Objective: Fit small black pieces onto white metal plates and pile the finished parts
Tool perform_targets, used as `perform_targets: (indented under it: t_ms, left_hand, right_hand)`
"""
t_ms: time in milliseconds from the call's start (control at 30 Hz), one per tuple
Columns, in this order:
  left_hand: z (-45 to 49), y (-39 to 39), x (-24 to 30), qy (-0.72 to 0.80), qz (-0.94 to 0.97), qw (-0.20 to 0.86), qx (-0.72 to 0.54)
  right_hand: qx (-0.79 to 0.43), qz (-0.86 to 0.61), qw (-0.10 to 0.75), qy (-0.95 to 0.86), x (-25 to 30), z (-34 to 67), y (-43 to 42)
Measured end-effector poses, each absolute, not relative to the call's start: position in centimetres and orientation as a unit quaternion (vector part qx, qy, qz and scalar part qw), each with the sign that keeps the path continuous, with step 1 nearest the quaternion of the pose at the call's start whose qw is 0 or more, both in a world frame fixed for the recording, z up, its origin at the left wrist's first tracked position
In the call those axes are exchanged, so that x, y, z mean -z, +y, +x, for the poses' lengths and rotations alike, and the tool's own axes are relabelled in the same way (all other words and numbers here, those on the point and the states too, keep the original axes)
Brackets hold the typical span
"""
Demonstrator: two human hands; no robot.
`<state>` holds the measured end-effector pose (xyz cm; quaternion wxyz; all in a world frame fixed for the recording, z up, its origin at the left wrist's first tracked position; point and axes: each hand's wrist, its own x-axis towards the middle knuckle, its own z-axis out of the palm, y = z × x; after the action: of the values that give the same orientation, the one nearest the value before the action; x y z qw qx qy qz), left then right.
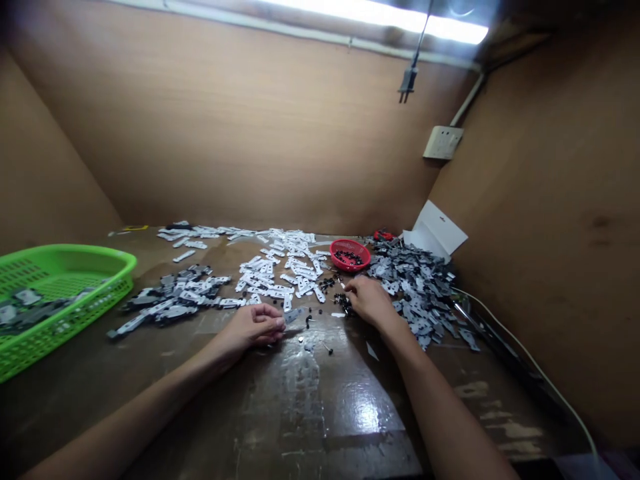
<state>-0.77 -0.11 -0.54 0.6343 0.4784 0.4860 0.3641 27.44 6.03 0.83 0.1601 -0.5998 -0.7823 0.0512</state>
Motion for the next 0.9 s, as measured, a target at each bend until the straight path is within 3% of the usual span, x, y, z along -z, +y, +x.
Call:
perform_targets:
  t_ms: [133,367,567,700,900]
  left_hand:
    - [-0.6,-0.1,0.4,0.497,0.493,0.631,-0.335]
    - [-0.5,-0.3,0.0,0.503,0.506,0.626,-0.316]
    - [-0.6,-0.2,0.2,0.500,0.488,0.642,-0.315]
    - [-0.7,-0.3,0.3,0.492,0.483,0.650,-0.319]
    - [-0.9,-0.3,0.7,0.482,0.489,0.650,-0.326]
  right_hand:
    - [-0.016,-0.571,0.210,-0.793,-0.2,25.7,5.8]
    - [-0.033,-0.573,0.207,-0.792,0.2,24.5,5.7]
    - [-0.215,-0.531,0.346,-0.743,0.0,24.1,5.3]
    - [-0.321,-0.495,0.372,-0.717,-0.2,22.9,4.4]
    - [-0.313,-0.455,0.379,-0.743,-1.0,21.5,2.9]
